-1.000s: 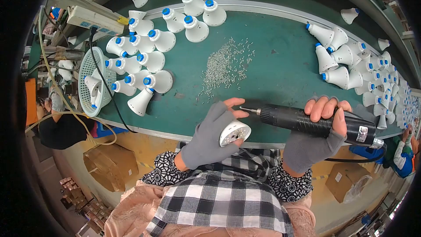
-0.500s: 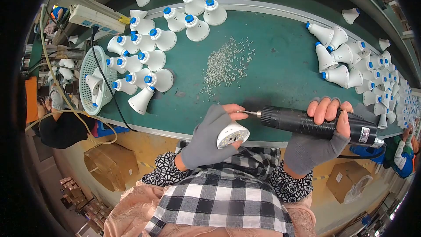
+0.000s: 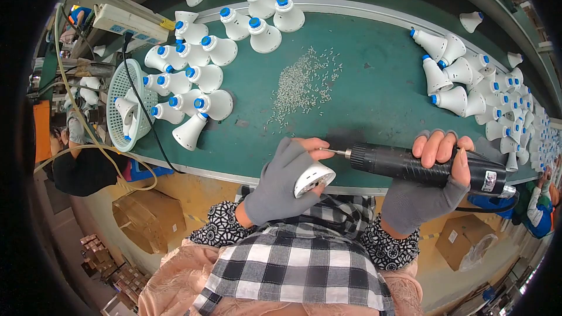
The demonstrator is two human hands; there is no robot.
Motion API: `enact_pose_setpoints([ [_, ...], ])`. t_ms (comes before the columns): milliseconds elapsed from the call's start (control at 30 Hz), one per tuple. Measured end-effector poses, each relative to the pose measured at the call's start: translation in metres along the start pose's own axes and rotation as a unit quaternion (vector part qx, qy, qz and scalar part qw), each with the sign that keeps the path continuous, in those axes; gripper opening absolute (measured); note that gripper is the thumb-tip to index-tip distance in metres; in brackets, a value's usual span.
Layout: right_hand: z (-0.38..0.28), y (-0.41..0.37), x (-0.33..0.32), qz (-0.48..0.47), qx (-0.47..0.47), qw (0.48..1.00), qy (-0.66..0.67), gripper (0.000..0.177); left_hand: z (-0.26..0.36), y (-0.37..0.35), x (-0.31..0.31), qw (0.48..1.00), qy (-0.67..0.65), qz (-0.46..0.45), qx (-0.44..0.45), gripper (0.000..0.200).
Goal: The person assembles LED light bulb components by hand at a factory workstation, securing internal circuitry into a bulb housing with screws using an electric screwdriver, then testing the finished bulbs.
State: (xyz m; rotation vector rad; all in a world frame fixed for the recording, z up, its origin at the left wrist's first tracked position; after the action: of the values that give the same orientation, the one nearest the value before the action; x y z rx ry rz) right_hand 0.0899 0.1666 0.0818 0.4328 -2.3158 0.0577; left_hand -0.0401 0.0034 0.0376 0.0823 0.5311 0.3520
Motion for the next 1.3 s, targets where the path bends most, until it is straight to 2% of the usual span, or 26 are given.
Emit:
enact_pose_setpoints([
  [400,-0.001,-0.002,-0.001,-0.002,0.001,1.000,-0.006,0.018,0.001,-0.001,0.004,0.999,0.035,-0.004,0.016,0.049],
  [600,-0.001,0.005,-0.004,-0.093,0.025,0.995,0.006,0.023,-0.008,-0.002,0.004,0.998,0.034,-0.028,0.054,0.050],
  [633,-0.002,0.005,-0.005,-0.084,0.013,0.996,0.004,0.024,-0.009,-0.002,0.004,0.997,0.029,-0.031,0.058,0.049],
  [767,-0.013,0.001,-0.010,-0.040,-0.028,0.999,0.005,0.024,-0.011,-0.002,0.007,0.985,-0.151,-0.010,-0.077,0.044],
  [833,-0.020,-0.005,-0.011,-0.015,-0.042,0.999,0.004,0.023,-0.021,-0.004,0.015,0.953,-0.262,0.005,-0.154,0.042],
  [867,-0.023,-0.009,-0.012,-0.005,-0.049,0.999,0.001,0.023,-0.022,-0.006,0.019,0.914,-0.318,0.005,-0.250,0.042],
  [967,-0.027,-0.020,-0.011,-0.005,-0.051,0.999,-0.016,0.023,-0.022,-0.006,0.023,0.889,-0.334,0.003,-0.312,0.042],
  [1167,-0.016,-0.036,-0.005,-0.017,-0.066,0.995,-0.067,0.026,-0.022,-0.007,0.029,0.905,-0.315,0.012,-0.287,0.043],
  [1300,-0.011,-0.037,0.003,-0.073,-0.056,0.994,-0.052,0.021,-0.023,-0.009,0.033,0.916,-0.298,0.017,-0.267,0.043],
])
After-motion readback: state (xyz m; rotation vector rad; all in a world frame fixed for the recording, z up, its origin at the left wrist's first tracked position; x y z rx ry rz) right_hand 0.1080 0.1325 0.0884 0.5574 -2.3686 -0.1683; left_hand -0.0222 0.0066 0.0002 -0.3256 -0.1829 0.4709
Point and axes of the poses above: each hand's wrist, its own y-axis towards the middle knuckle, its own x-axis out of the palm, z = x × y, the point moved 1 cm from there along y, towards the middle knuckle, and after that the axes turned 4 degrees about x, right-handed, at the moved point
